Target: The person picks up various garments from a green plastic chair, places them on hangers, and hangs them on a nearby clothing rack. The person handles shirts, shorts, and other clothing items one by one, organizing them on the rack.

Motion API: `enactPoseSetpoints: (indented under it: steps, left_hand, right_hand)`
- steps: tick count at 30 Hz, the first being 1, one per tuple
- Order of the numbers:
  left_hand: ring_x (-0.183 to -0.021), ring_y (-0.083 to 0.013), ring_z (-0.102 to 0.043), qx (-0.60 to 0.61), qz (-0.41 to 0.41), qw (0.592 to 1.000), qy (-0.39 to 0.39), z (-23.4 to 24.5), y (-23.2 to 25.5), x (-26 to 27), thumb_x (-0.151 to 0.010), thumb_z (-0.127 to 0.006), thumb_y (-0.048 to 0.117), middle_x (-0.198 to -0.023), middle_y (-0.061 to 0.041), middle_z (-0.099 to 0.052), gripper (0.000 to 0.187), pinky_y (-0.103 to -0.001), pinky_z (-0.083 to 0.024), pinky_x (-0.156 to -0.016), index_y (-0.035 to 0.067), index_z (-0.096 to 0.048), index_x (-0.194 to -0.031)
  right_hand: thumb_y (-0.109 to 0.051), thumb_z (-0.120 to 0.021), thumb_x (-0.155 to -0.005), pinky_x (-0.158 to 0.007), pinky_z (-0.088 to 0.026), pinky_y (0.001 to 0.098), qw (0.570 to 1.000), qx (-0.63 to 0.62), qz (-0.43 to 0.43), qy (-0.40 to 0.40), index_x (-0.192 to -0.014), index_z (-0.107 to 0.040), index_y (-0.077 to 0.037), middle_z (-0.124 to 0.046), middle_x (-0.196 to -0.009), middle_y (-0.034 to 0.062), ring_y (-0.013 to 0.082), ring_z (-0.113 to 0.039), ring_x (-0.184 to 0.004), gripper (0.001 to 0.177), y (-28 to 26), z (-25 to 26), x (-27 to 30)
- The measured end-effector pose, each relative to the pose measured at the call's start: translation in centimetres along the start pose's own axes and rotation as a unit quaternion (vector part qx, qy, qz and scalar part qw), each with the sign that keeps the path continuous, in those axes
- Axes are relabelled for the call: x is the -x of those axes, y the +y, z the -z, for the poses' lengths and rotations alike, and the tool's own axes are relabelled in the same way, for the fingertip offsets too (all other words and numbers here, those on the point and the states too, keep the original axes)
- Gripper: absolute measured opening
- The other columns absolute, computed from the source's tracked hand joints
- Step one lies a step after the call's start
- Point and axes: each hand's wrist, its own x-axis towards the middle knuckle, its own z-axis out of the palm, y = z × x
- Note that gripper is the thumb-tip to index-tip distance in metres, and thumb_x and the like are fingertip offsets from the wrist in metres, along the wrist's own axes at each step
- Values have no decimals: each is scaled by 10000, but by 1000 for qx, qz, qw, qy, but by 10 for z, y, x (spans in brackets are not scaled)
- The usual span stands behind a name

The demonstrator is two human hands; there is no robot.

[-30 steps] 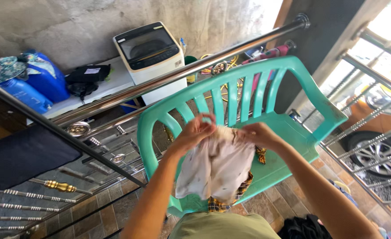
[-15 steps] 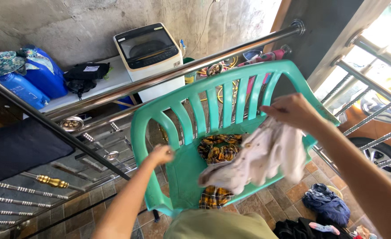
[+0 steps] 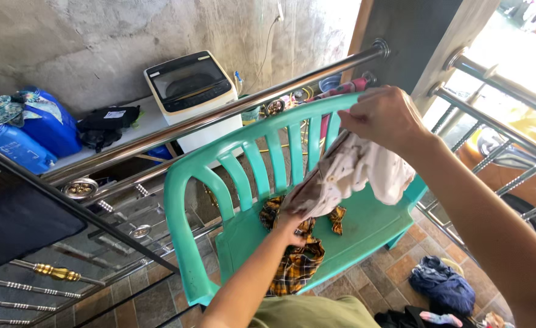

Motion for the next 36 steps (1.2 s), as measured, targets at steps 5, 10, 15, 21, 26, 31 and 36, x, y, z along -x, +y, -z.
enactPoseSetpoints:
  steps: [5, 10, 15, 21, 26, 31, 36]
  left_hand:
    - [-1042, -413, -668, -201, -126, 964, 119, 97, 21, -55, -805, -615, 209, -1174, -232, -684, 474, -491, -560, -838, 171, -661, -1275]
    - [-982, -457, -645, -513, -307, 798, 77, 178, 87, -115, -677, -634, -8, -1008, -305, -705, 500, -498, -538, -861, 119, -807, -1129]
    - [-1107, -370, -675, -617, -224, 753, 42, 187, 148, -81, -729, -599, 24, -1151, -209, -713, 484, -444, -537, -951, 213, -772, -1139]
    - [-999, -280, -749, -662, -267, 694, 93, 194, 271, 34, -742, -681, 89, -1051, -115, -774, 336, -410, -584, -889, 185, -808, -1039]
    - [-975, -340, -717, -546, -471, 644, 254, 177, 317, 119, -824, -657, 34, -1062, -168, -745, 355, -430, -569, -830, 153, -791, -1131]
    - [-984, -359, -706, -404, -480, 701, 337, 179, 229, 118, -896, -689, 208, -1055, -179, -732, 228, -460, -558, -816, 112, -750, -1094]
    - [-959, -402, -668, -547, -369, 687, 304, 229, 190, 83, -801, -725, 123, -937, -167, -741, 233, -508, -521, -824, 240, -847, -962]
  right_hand:
    - [-305, -740, -901, -631, -575, 416, 893, 194, -249, -322, -883, -815, -187, -748, -819, 44, 220, -731, -781, 142, 34, -60, 55]
    - [-238, -722, -831, -694, -629, 403, 868, 266, -203, -366, -1199, -732, -399, -683, -1168, 69, 246, -755, -928, 402, 50, -152, 129]
    - [-329, -608, -985, -780, -594, 404, 888, 190, -161, -386, -1347, -611, -533, -590, -1357, 104, 300, -724, -999, 416, 62, -227, 157]
    - [-435, -560, -1011, -779, -636, 358, 844, -136, -375, -359, -1223, -749, -420, -784, -1116, 88, 277, -800, -809, 285, 80, -152, 69]
    - [-175, -557, -940, -836, -563, 402, 968, -86, -229, -60, -1227, -759, -272, -767, -1138, 105, 256, -724, -869, 364, 42, -20, 36]
    - [-138, -614, -825, -834, -570, 425, 959, -107, -262, 15, -1215, -739, -287, -748, -1055, 88, 299, -710, -907, 436, -1, -81, 42]
    - [-238, -617, -953, -825, -571, 458, 956, -1, -253, -147, -1176, -788, -374, -752, -1015, 92, 321, -714, -942, 312, 9, -139, 6]
